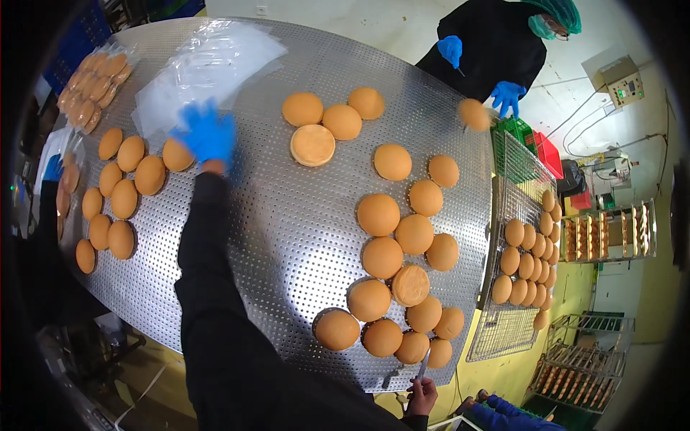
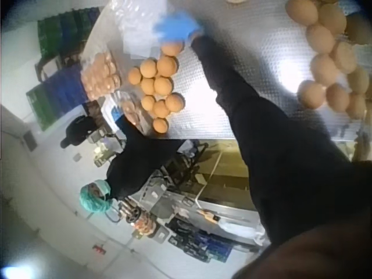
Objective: The person retrieves a wire rack of round buns, places it on a stainless steel table, and uses a knife to slice each bun horizontally. Sliced buns are arranged on the table while coworkers package buns nearby.
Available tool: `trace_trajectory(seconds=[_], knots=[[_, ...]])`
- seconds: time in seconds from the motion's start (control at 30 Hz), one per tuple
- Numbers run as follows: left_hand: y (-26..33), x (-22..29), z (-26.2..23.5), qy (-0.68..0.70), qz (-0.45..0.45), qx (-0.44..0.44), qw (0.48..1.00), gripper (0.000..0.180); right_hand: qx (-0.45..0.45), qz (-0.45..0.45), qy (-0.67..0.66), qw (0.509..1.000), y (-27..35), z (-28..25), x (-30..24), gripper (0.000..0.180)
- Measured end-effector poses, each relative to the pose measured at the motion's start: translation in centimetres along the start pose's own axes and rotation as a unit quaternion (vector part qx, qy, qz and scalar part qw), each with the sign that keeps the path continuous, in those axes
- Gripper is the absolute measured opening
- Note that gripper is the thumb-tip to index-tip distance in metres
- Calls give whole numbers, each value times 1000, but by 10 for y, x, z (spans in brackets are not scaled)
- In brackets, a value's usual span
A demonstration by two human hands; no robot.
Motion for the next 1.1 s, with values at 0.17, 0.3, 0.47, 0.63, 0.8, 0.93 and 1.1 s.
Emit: trace_trajectory(seconds=[0.17, 0.3, 0.47, 0.63, 0.8, 0.93, 1.1], knots=[[84, -79, -53, 14, 74, -100, 992, 63, -12, -1, -22, 1000, -5, 4, 17, 7], [187, -23, -132, 183, 241, -233, 924, 63, -39, -19, -39, 998, -13, 19, 14, 7], [155, 72, -146, 465, 301, -68, 830, 66, -39, -29, -54, 997, -5, 21, -2, 14], [77, 118, -78, 272, 256, -169, 912, 80, -24, -44, -60, 997, -2, 14, 2, 14], [106, 105, -80, 407, 184, -244, 861, 84, -15, -29, -88, 996, 6, 15, 13, 10], [122, 74, -101, 428, 95, -162, 884, 74, -15, -35, -87, 995, 8, 21, 14, 8], [151, 75, -97, 334, 309, -141, 879, 57, -42, -55, -84, 994, 8, 34, 6, 7]])
Point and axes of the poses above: each hand's wrist, its own y-axis away from the middle knuckle, its own z-axis out of the palm, x = y × z, the point moved 1 cm from there along -y, towards the middle knuckle, and after that the axes turned 3 degrees about x, right-handed, at the moved point
